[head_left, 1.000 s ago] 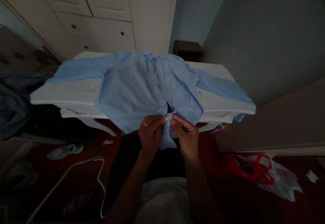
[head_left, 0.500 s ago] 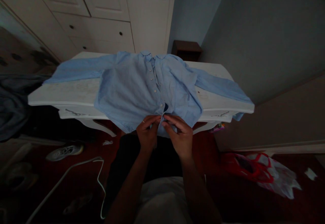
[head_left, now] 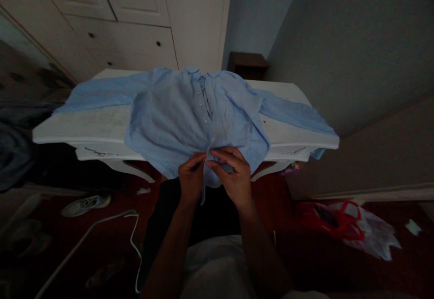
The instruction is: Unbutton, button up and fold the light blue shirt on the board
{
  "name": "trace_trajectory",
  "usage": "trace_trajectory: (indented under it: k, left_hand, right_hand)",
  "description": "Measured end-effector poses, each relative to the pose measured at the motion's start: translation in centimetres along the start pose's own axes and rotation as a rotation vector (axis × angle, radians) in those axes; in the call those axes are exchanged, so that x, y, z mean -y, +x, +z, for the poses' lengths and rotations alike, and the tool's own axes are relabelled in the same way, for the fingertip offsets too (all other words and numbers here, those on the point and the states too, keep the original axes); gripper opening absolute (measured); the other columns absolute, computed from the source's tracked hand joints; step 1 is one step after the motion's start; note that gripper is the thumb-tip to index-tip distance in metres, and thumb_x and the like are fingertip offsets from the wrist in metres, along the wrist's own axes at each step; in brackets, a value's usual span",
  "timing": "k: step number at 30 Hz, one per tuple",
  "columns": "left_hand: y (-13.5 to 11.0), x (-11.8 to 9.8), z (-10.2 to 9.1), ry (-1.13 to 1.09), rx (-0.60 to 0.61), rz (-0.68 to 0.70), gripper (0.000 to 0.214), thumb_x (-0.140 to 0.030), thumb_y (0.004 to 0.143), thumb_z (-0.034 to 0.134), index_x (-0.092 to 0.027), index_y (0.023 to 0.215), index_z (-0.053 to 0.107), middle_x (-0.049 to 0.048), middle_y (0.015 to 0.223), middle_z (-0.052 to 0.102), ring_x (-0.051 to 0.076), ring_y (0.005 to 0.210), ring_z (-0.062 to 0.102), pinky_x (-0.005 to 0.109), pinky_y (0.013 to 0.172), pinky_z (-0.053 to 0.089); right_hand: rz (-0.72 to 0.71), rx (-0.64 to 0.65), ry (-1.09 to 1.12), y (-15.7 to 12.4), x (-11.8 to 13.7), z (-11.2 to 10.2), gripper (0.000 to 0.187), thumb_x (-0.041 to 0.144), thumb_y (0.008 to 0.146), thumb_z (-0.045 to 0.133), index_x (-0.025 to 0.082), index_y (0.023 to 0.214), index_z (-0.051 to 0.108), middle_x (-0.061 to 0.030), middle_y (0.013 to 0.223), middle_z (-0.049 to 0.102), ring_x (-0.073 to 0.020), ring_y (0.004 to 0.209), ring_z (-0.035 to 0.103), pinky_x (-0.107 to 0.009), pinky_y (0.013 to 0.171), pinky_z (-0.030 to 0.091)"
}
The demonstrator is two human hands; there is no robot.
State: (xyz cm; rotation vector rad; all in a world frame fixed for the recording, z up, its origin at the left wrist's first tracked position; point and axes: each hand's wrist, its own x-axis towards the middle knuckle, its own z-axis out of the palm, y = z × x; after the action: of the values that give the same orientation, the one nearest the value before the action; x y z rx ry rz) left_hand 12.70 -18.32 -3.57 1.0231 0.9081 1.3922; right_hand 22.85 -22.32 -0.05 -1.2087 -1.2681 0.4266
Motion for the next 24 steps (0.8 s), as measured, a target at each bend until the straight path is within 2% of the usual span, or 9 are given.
trace_trajectory:
  k: [6, 10, 13, 16, 20, 22, 24]
  left_hand:
    - [-0.2, -2.1, -0.4, -0.085, 0.096, -0.274, 0.026, -0.038, 0.059, 0.083, -0.021, 0.078, 0.077, 0.0023, 0.075, 0.074, 0.019, 0.072, 0.068, 0.031, 0.068, 0.054]
    - [-0.1, -2.3, -1.0, -0.169, 0.057, -0.313, 0.025, -0.039, 0.063, 0.079, -0.019, 0.077, 0.077, 0.0044, 0.077, 0.075, 0.022, 0.081, 0.069, 0.033, 0.078, 0.053]
    - [0.0, -1.7, -1.1, -0.190, 0.034, -0.250, 0.029, -0.045, 0.064, 0.077, -0.018, 0.076, 0.077, 0.0063, 0.079, 0.075, 0.024, 0.085, 0.069, 0.035, 0.083, 0.052]
    - [-0.3, -1.6, -0.8, -0.042, 0.077, -0.154, 0.026, -0.039, 0.064, 0.080, -0.019, 0.081, 0.077, 0.0049, 0.084, 0.075, 0.021, 0.083, 0.068, 0.033, 0.082, 0.052]
    - [-0.8, -1.9, -0.1, 0.180, 0.112, 0.064, 0.019, -0.031, 0.071, 0.077, -0.021, 0.088, 0.077, 0.0038, 0.091, 0.074, 0.018, 0.087, 0.067, 0.031, 0.084, 0.052]
    - [-1.0, -2.0, 0.0, 0.268, 0.134, 0.161, 0.018, -0.030, 0.076, 0.074, -0.022, 0.092, 0.076, 0.0041, 0.092, 0.074, 0.018, 0.087, 0.067, 0.031, 0.083, 0.053]
    - [-0.9, -2.1, -0.2, 0.329, 0.188, 0.252, 0.017, -0.029, 0.080, 0.071, -0.023, 0.095, 0.075, 0.0042, 0.093, 0.073, 0.017, 0.087, 0.067, 0.030, 0.081, 0.054]
  right_hand:
    - [0.001, -0.011, 0.082, 0.1, -0.2, 0.1, 0.028, 0.018, 0.076, 0.077, 0.031, 0.101, 0.074, 0.0004, 0.087, 0.059, -0.0113, 0.077, 0.057, -0.027, 0.069, 0.053]
    - [0.023, -0.014, 0.075, 0.3, -0.5, 0.4, 0.024, 0.020, 0.077, 0.076, 0.030, 0.098, 0.075, 0.0003, 0.086, 0.059, -0.0113, 0.075, 0.057, -0.027, 0.068, 0.052]
    - [0.020, -0.004, 0.045, 0.5, -0.6, 0.4, 0.023, 0.020, 0.076, 0.076, 0.028, 0.097, 0.074, 0.0002, 0.086, 0.060, -0.0115, 0.075, 0.057, -0.027, 0.069, 0.052]
    - [0.008, 0.000, 0.011, 0.5, -0.7, 0.4, 0.021, 0.019, 0.079, 0.072, 0.028, 0.098, 0.074, -0.0002, 0.087, 0.061, -0.0123, 0.078, 0.059, -0.027, 0.071, 0.052]
    - [-0.027, -0.051, -0.051, -0.1, -1.4, 0.3, 0.018, 0.021, 0.082, 0.068, 0.026, 0.099, 0.071, -0.0017, 0.090, 0.063, -0.0145, 0.081, 0.060, -0.030, 0.075, 0.053]
    - [-0.053, -0.109, -0.060, -0.4, -2.0, 0.1, 0.027, 0.021, 0.082, 0.068, 0.026, 0.109, 0.066, -0.0018, 0.092, 0.063, -0.0152, 0.081, 0.060, -0.032, 0.077, 0.053]
    - [-0.111, -0.115, -0.088, -0.5, -2.6, -0.4, 0.041, 0.022, 0.082, 0.068, 0.027, 0.122, 0.058, -0.0022, 0.093, 0.062, -0.0159, 0.082, 0.060, -0.033, 0.078, 0.053]
